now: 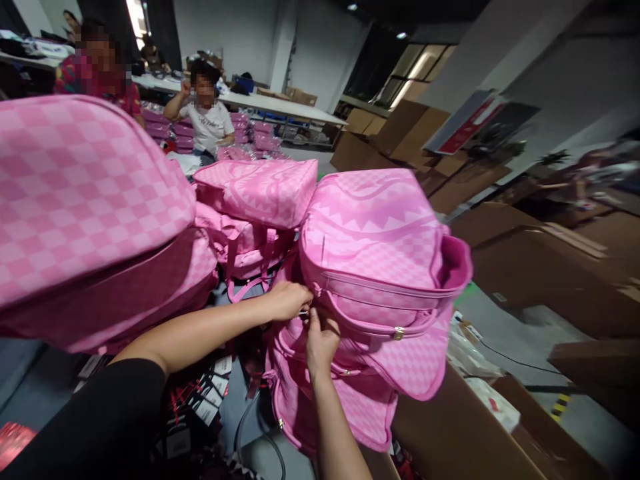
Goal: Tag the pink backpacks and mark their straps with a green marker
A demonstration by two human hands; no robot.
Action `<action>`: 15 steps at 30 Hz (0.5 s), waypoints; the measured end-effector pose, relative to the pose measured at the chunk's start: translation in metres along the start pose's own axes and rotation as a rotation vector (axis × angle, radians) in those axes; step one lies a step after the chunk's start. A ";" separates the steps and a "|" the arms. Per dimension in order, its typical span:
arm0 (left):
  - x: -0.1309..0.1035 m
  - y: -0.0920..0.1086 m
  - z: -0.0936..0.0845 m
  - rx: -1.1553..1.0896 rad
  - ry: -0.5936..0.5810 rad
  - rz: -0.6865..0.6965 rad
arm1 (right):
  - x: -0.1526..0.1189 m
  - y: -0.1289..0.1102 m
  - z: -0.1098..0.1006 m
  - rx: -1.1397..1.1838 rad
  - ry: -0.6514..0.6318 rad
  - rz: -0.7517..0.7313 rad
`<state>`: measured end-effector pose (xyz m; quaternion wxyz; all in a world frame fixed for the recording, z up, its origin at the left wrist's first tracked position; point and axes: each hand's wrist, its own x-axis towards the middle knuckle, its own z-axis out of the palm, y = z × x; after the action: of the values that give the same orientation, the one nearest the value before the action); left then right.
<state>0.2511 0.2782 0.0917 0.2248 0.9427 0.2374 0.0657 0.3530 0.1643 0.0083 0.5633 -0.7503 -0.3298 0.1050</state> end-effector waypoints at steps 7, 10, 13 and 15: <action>-0.092 -0.048 -0.016 -0.435 0.282 -0.175 | -0.050 -0.007 -0.003 -0.169 -0.026 -0.601; -0.179 -0.058 0.029 -0.412 0.383 -0.299 | -0.093 -0.002 0.016 -0.173 -0.456 -0.636; -0.269 -0.063 0.087 -0.299 0.634 -0.629 | -0.132 0.006 0.048 -0.315 -0.885 -0.536; -0.316 -0.068 0.118 -0.241 0.715 -0.859 | -0.152 0.009 0.074 -0.382 -1.013 -0.531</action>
<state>-0.0275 0.1345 -0.0492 0.2431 0.6485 0.6514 0.3098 0.2017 0.1268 -0.0574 0.1984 -0.5866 -0.7463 0.2440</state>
